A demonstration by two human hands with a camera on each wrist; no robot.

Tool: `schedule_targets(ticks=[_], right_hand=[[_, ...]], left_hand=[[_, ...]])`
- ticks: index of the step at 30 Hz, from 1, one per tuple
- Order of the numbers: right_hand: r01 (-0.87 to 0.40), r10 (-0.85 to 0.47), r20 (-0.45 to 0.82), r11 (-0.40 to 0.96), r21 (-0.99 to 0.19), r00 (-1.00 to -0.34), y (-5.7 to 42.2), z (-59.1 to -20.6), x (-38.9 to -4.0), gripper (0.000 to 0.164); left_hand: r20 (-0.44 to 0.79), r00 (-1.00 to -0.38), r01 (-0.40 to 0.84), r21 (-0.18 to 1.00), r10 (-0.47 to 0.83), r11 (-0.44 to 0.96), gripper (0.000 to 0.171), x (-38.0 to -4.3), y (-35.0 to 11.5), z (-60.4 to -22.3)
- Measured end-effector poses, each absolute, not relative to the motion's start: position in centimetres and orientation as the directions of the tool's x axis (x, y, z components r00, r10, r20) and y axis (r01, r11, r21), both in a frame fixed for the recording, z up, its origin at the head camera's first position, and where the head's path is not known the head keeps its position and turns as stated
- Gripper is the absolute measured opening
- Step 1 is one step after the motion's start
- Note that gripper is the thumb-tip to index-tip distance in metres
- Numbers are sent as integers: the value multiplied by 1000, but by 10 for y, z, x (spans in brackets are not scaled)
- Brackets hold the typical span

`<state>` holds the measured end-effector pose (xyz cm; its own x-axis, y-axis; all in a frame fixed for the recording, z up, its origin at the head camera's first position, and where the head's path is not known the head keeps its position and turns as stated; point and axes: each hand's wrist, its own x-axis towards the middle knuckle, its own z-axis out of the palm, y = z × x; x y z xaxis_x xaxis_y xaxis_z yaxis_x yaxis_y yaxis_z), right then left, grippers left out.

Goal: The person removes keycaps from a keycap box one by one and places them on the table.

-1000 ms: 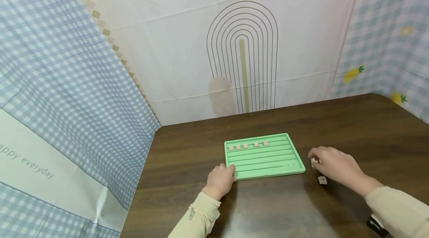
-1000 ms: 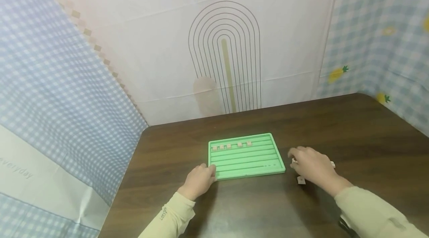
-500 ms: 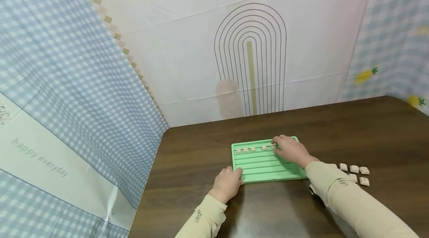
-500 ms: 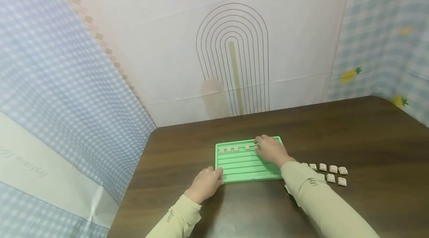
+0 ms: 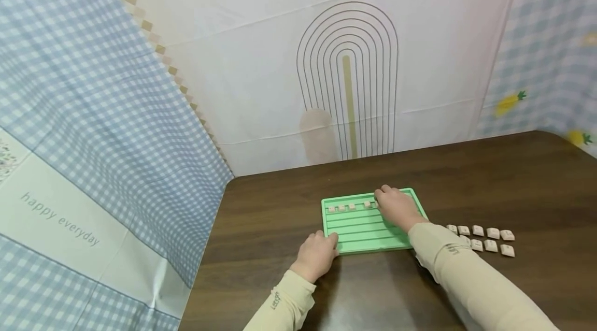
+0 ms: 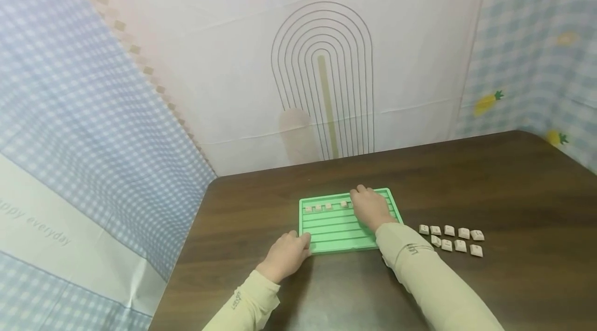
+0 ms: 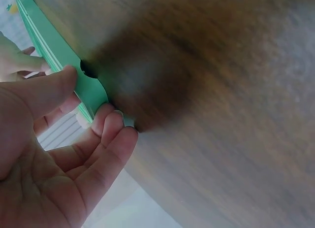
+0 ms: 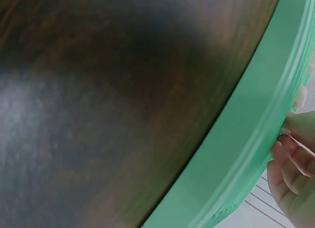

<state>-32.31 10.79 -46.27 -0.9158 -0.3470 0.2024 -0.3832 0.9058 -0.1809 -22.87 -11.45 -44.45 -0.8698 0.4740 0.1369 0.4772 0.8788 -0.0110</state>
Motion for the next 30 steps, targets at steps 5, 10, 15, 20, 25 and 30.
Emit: schedule_targets(ticks=[5,10,15,20,25,30], right_hand=[[-397,-352,246,903,-166,-903,108,-458,-320,14],[-460,-398,327,877,-141,-857,117,-444,-312,7],[-493,-430,337,861,-128,-838,144,-421,-296,6],[-475,-422,292,869,-140,-858,182,-412,-267,10],[-421,-379,230,889,-179,-897,218,-420,-235,6],[-353,-327,149,912,-209,-933,245,-438,-208,6]], left_hand=[[122,-877,466,-18,465,884,16,-227,-114,-444],[138,-868,478,-30,477,878,16,-227,-114,-445],[141,-864,483,-39,484,874,17,-229,-115,-445],[114,-876,468,-30,468,883,17,-230,-114,-445],[98,-884,458,-13,457,889,16,-230,-114,-445],[73,-883,466,3,464,885,16,-231,-113,-444]])
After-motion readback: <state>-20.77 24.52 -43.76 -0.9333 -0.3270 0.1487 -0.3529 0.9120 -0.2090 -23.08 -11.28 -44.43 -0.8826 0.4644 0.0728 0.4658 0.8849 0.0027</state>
